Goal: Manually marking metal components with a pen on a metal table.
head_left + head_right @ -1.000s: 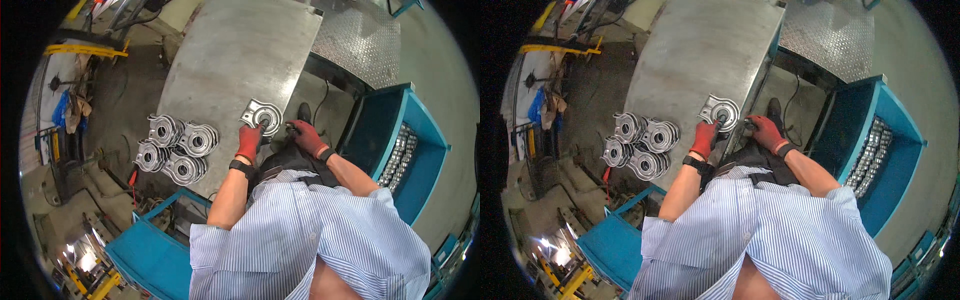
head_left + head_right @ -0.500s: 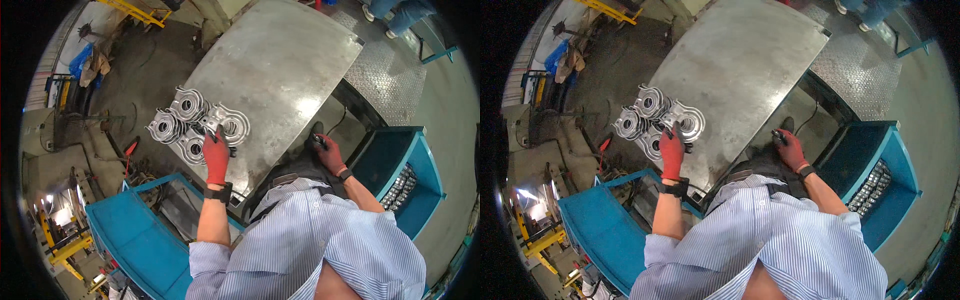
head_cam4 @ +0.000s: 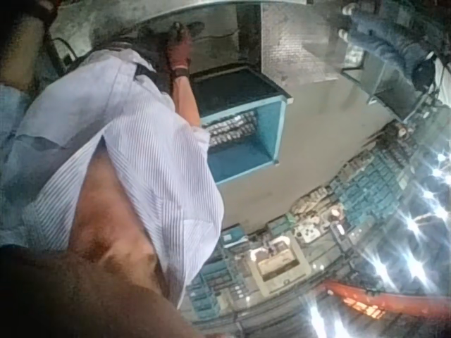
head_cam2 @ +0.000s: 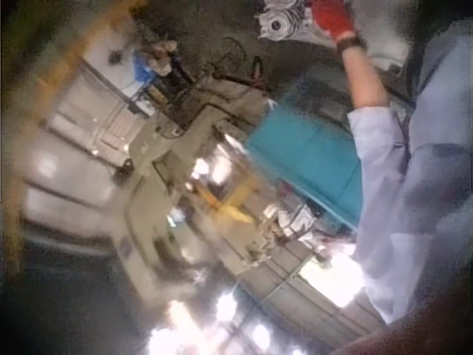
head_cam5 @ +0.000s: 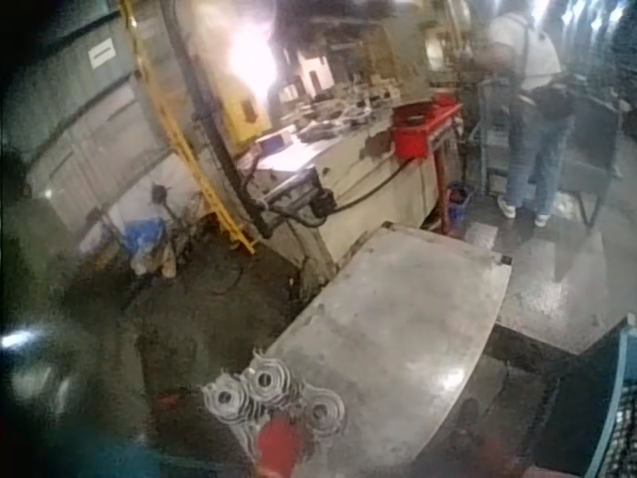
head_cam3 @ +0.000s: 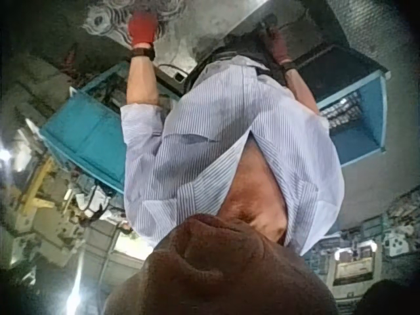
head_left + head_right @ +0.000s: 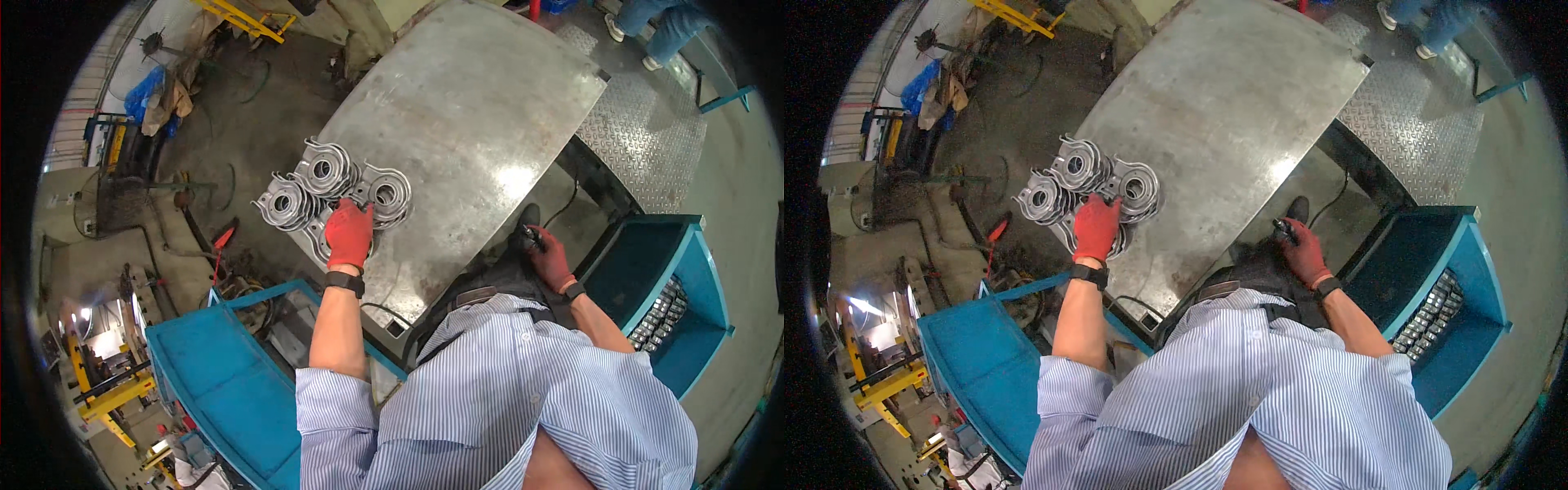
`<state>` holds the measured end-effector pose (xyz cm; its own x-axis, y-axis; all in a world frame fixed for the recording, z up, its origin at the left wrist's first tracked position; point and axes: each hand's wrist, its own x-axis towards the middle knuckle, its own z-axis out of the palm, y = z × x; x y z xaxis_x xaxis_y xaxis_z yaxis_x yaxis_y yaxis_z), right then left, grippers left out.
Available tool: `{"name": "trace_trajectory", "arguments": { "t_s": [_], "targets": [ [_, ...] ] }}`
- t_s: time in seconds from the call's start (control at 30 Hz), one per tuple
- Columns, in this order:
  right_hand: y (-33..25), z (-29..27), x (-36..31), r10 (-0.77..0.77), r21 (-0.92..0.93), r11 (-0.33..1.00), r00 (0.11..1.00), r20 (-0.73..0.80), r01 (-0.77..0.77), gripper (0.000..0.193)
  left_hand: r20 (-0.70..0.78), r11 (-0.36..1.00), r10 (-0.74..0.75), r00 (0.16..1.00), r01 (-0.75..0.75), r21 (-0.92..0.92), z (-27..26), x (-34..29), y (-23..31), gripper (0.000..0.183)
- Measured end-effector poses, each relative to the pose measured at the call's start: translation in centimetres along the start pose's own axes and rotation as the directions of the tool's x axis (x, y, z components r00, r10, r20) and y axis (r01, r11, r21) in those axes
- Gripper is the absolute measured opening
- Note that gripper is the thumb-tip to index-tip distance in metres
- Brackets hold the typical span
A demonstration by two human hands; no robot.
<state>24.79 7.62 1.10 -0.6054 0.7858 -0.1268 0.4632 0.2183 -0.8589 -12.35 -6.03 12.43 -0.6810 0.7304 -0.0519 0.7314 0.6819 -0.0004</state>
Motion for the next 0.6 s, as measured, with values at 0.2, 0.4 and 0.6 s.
{"name": "trace_trajectory", "arguments": {
  "t_s": [0.2,0.4,0.6],
  "targets": [
    [-1.4,-0.3,0.2,0.055,-0.012,0.998,0.998,-0.003,-0.055,0.036,-0.037,0.998,0.068,0.997,-0.068,-0.012,0.7,0.5,0.1,0.036],
    [-1.3,-0.3,-0.1,0.087,0.001,0.996,0.996,-0.034,-0.087,0.036,-0.089,0.996,0.090,0.992,-0.089,0.014,0.7,0.2,-1.7,0.033],
    [-0.1,0.0,0.1,0.057,-0.034,0.998,0.998,-0.035,-0.058,0.041,-0.002,0.998,0.045,0.999,-0.045,0.052,-0.3,0.5,-2.1,0.041]
  ]
}}
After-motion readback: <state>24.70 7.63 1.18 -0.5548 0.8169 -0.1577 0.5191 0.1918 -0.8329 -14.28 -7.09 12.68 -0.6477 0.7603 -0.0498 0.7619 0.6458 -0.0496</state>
